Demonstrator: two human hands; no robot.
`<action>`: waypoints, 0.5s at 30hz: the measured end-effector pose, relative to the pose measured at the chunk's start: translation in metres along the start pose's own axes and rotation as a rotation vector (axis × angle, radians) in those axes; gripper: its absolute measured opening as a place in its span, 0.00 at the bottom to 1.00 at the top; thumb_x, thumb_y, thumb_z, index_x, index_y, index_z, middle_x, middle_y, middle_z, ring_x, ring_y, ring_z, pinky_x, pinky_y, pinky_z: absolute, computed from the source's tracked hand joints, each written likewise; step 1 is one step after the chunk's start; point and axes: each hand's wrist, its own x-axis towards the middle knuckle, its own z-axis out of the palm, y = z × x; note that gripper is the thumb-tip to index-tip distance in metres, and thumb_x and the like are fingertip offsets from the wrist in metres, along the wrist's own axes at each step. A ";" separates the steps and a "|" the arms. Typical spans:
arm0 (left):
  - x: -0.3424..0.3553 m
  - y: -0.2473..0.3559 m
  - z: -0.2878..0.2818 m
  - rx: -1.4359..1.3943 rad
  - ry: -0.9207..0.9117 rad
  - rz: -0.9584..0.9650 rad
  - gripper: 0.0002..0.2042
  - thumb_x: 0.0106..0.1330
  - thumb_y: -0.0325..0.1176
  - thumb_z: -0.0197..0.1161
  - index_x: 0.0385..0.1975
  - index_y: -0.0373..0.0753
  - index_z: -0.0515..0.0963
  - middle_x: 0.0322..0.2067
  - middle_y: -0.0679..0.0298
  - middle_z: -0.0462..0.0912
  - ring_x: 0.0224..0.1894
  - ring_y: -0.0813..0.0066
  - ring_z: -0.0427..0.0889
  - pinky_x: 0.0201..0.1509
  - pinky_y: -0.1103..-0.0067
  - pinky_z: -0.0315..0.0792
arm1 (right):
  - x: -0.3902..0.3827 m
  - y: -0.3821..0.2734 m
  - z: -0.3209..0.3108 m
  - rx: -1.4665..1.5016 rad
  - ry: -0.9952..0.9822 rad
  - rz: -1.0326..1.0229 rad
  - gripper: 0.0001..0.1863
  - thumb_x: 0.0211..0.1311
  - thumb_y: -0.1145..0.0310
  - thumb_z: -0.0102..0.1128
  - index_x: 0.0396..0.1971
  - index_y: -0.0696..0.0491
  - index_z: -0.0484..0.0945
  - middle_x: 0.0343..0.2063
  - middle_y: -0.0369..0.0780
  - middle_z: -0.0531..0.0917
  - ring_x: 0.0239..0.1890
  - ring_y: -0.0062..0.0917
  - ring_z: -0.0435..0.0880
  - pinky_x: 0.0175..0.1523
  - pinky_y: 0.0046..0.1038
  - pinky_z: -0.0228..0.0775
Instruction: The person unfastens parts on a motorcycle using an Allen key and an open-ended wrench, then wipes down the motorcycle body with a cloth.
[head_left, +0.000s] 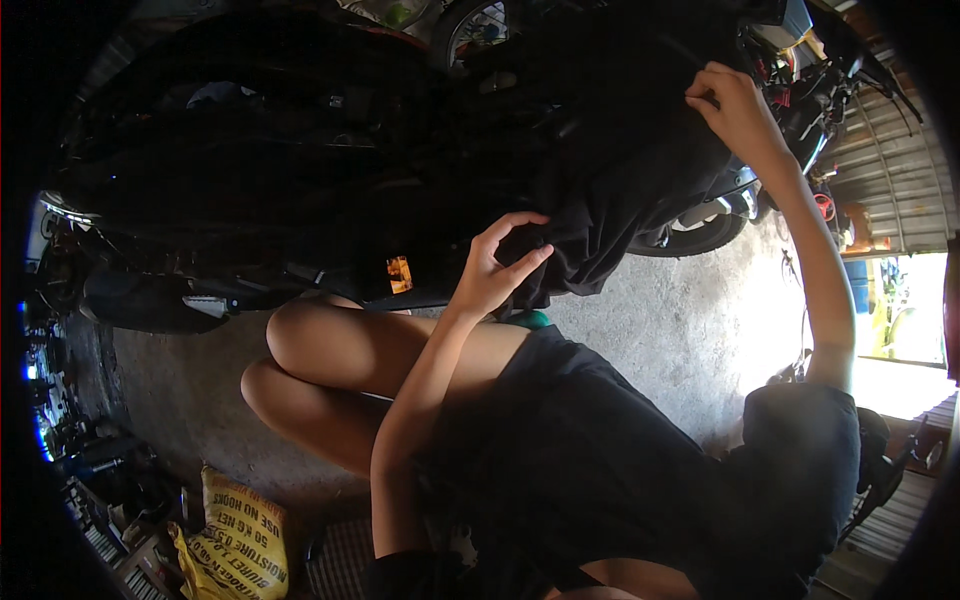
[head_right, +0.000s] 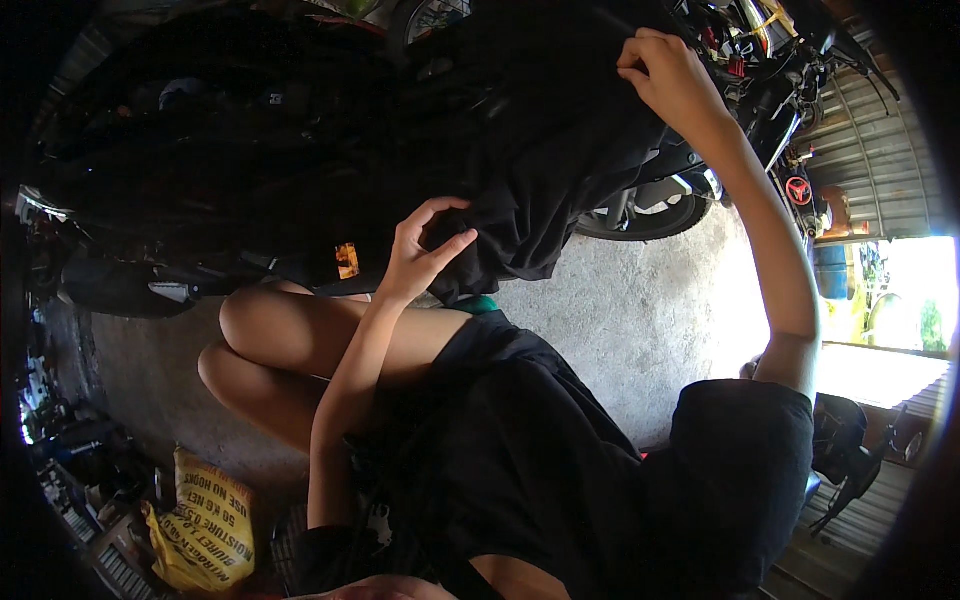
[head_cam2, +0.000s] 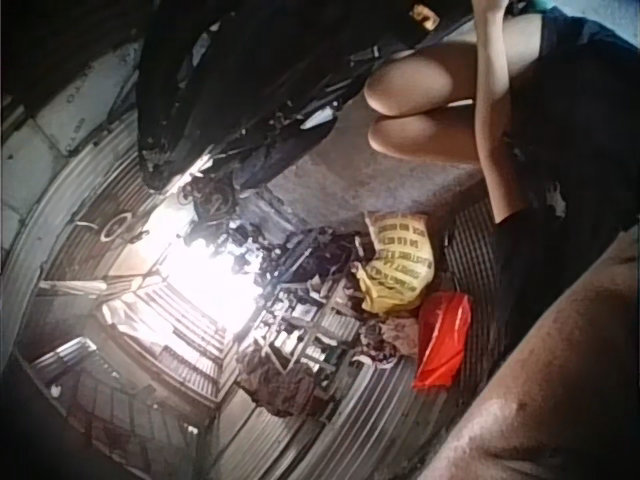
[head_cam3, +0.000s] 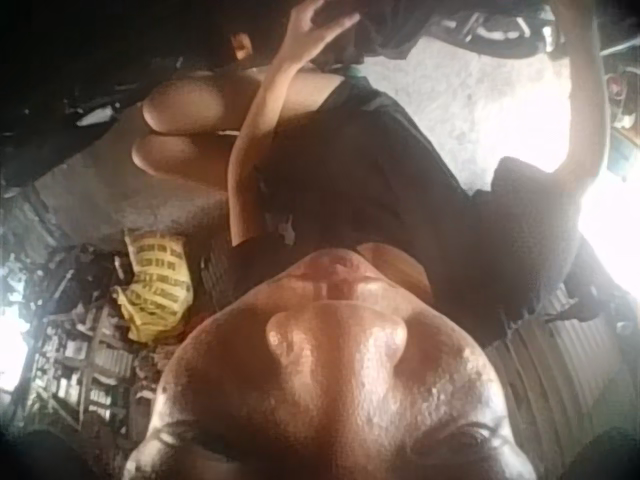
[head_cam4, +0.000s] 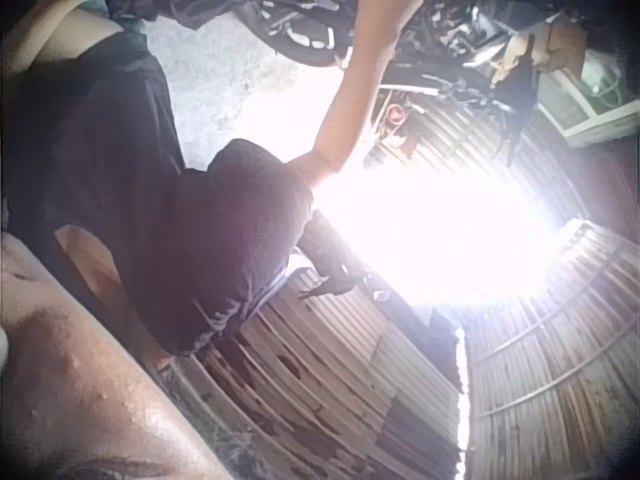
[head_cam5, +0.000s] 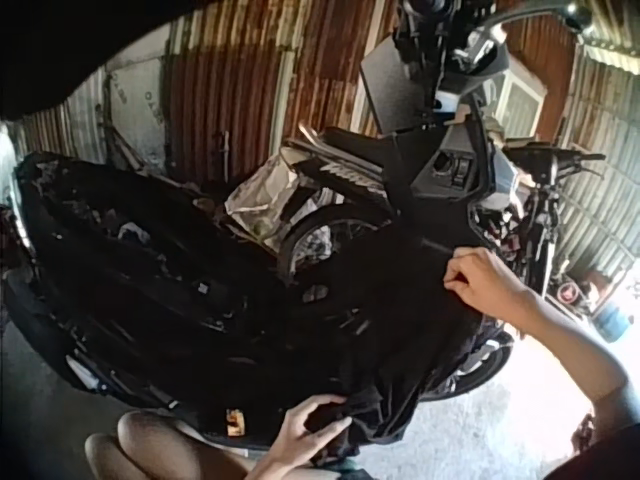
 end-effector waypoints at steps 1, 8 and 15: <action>0.001 0.000 0.000 -0.053 0.006 -0.039 0.14 0.58 0.27 0.68 0.43 0.33 0.77 0.41 0.62 0.81 0.46 0.77 0.78 0.54 0.81 0.69 | -0.004 -0.004 -0.001 -0.007 0.011 0.046 0.03 0.52 0.75 0.63 0.27 0.58 0.79 0.29 0.42 0.79 0.35 0.39 0.82 0.43 0.35 0.74; 0.001 0.001 0.004 -0.045 -0.077 -0.012 0.14 0.57 0.28 0.68 0.42 0.33 0.78 0.40 0.62 0.82 0.45 0.77 0.78 0.55 0.82 0.68 | 0.029 -0.021 0.027 0.131 0.032 -0.126 0.05 0.52 0.73 0.63 0.28 0.57 0.79 0.28 0.42 0.79 0.36 0.39 0.81 0.42 0.35 0.72; -0.001 0.000 0.004 0.013 -0.140 -0.034 0.14 0.57 0.30 0.68 0.41 0.33 0.79 0.43 0.60 0.83 0.49 0.71 0.80 0.60 0.77 0.66 | 0.066 -0.052 0.072 0.173 -0.156 -0.318 0.04 0.50 0.74 0.63 0.27 0.57 0.80 0.31 0.42 0.79 0.39 0.37 0.81 0.44 0.34 0.73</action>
